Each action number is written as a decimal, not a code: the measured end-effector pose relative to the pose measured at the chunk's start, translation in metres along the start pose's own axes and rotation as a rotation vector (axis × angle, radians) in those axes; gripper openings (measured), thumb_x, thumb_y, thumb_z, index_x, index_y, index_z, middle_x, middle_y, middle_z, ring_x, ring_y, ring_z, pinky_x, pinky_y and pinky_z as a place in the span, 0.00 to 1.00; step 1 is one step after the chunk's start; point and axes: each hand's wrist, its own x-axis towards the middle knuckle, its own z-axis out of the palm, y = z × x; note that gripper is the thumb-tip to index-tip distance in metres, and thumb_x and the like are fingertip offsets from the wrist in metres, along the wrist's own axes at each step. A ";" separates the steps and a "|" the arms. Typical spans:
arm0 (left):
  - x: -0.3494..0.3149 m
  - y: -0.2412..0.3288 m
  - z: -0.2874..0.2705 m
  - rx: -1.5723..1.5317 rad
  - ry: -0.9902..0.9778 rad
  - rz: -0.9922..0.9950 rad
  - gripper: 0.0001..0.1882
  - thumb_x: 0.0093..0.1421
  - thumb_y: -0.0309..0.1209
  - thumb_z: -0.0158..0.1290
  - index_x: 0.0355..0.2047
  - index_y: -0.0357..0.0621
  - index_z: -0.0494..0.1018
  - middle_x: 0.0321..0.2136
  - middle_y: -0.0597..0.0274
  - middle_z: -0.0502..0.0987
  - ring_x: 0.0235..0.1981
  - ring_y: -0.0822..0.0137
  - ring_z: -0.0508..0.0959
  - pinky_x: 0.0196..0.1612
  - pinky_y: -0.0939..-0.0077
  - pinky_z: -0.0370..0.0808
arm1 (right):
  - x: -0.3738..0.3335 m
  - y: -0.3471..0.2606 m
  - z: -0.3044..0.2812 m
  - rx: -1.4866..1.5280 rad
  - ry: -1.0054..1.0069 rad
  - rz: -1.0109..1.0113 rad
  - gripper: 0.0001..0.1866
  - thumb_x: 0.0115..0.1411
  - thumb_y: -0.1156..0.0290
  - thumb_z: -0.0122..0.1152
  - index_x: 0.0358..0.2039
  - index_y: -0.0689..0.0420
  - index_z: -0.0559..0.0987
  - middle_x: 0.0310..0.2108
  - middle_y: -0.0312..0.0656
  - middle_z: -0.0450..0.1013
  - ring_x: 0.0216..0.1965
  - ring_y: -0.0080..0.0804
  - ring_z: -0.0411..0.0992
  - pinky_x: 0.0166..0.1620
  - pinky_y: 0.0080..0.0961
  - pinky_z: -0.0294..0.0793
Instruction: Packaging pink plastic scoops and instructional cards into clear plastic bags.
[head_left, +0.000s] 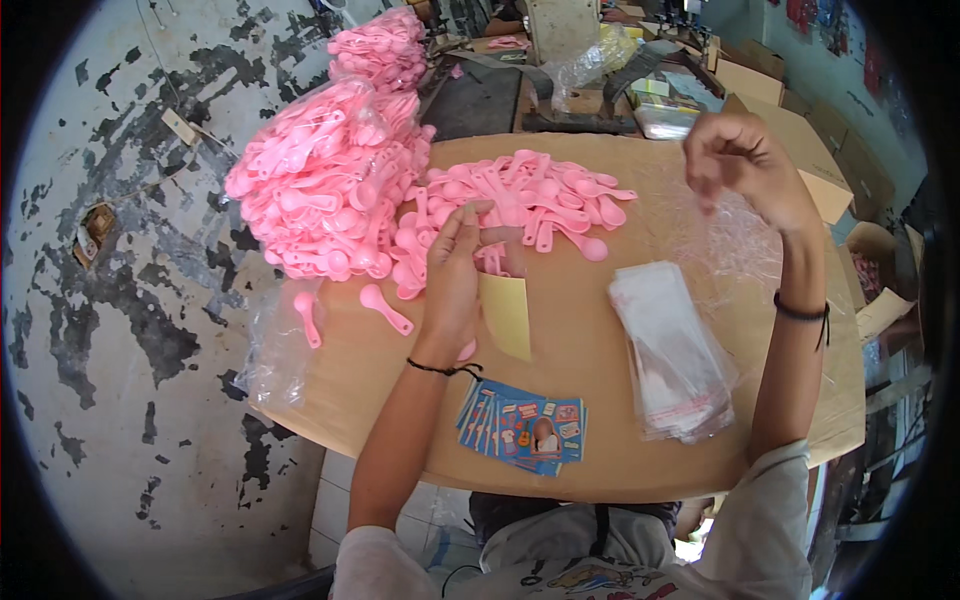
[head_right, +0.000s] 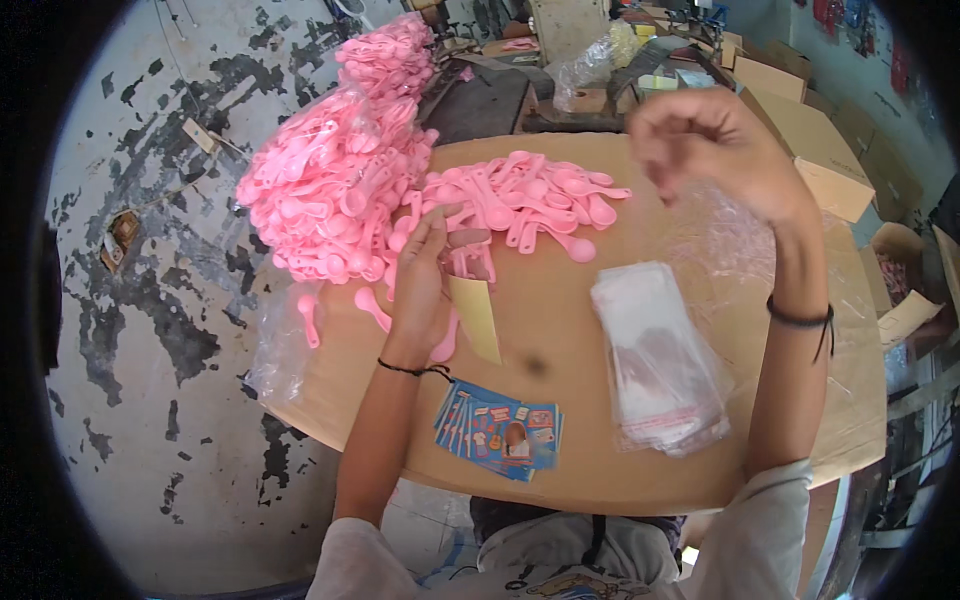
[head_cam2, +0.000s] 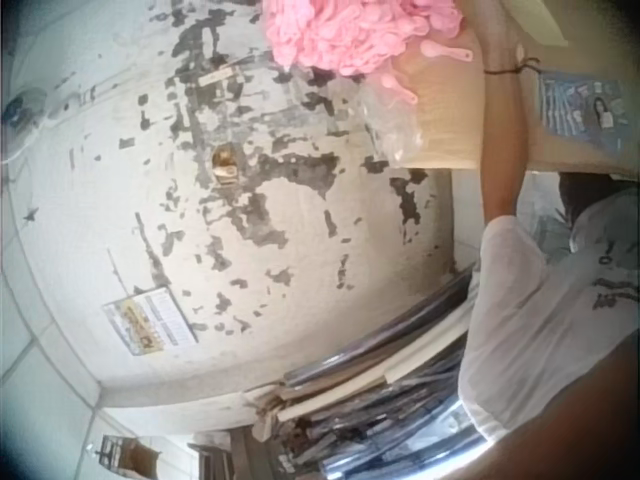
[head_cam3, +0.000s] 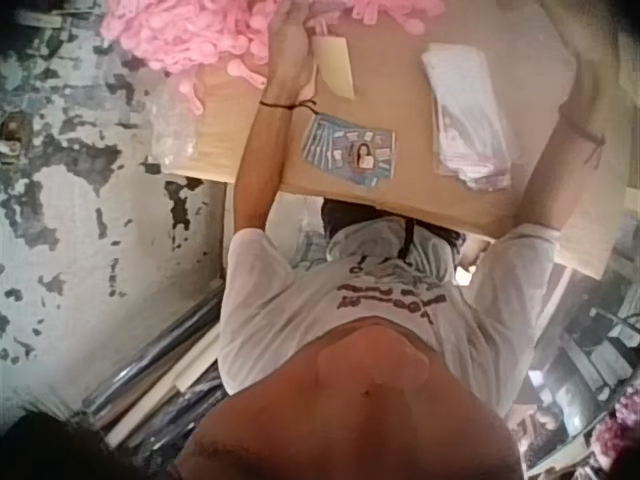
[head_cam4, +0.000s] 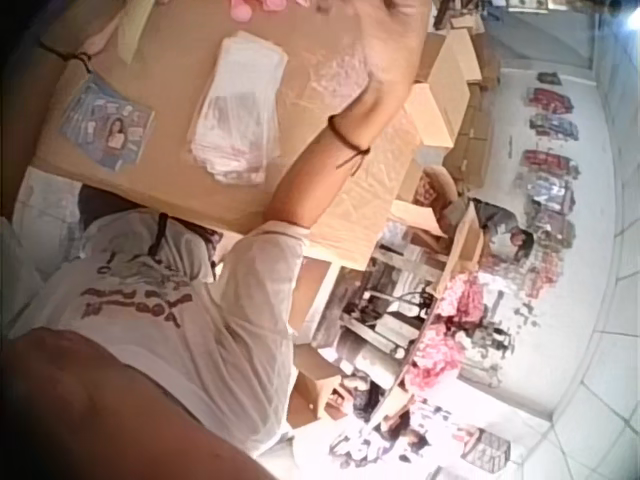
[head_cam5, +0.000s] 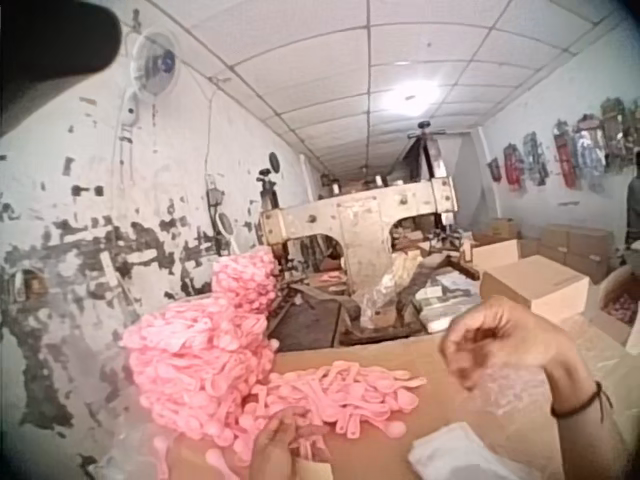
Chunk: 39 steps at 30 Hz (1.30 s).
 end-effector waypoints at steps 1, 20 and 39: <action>-0.001 0.000 -0.005 -0.005 -0.001 -0.003 0.17 0.71 0.40 0.39 0.52 0.44 0.67 0.33 0.58 0.79 0.21 0.71 0.78 0.26 0.76 0.80 | -0.004 0.010 -0.013 -0.003 0.000 0.005 0.07 0.56 0.76 0.55 0.36 0.60 0.78 0.27 0.38 0.73 0.27 0.22 0.74 0.28 0.19 0.74; 0.001 -0.009 0.003 -0.065 -0.273 -0.192 0.20 0.70 0.39 0.42 0.57 0.41 0.66 0.47 0.60 0.75 0.46 0.67 0.77 0.51 0.69 0.76 | 0.014 0.051 0.054 -0.331 -0.133 0.026 0.16 0.59 0.69 0.60 0.46 0.63 0.77 0.33 0.39 0.78 0.33 0.22 0.73 0.39 0.25 0.75; 0.001 -0.017 0.004 0.196 -0.098 -0.020 0.20 0.67 0.40 0.49 0.52 0.39 0.72 0.32 0.65 0.79 0.30 0.74 0.81 0.33 0.80 0.80 | 0.034 0.075 0.111 0.040 0.042 0.247 0.15 0.60 0.69 0.64 0.46 0.61 0.80 0.27 0.34 0.77 0.25 0.16 0.72 0.26 0.17 0.72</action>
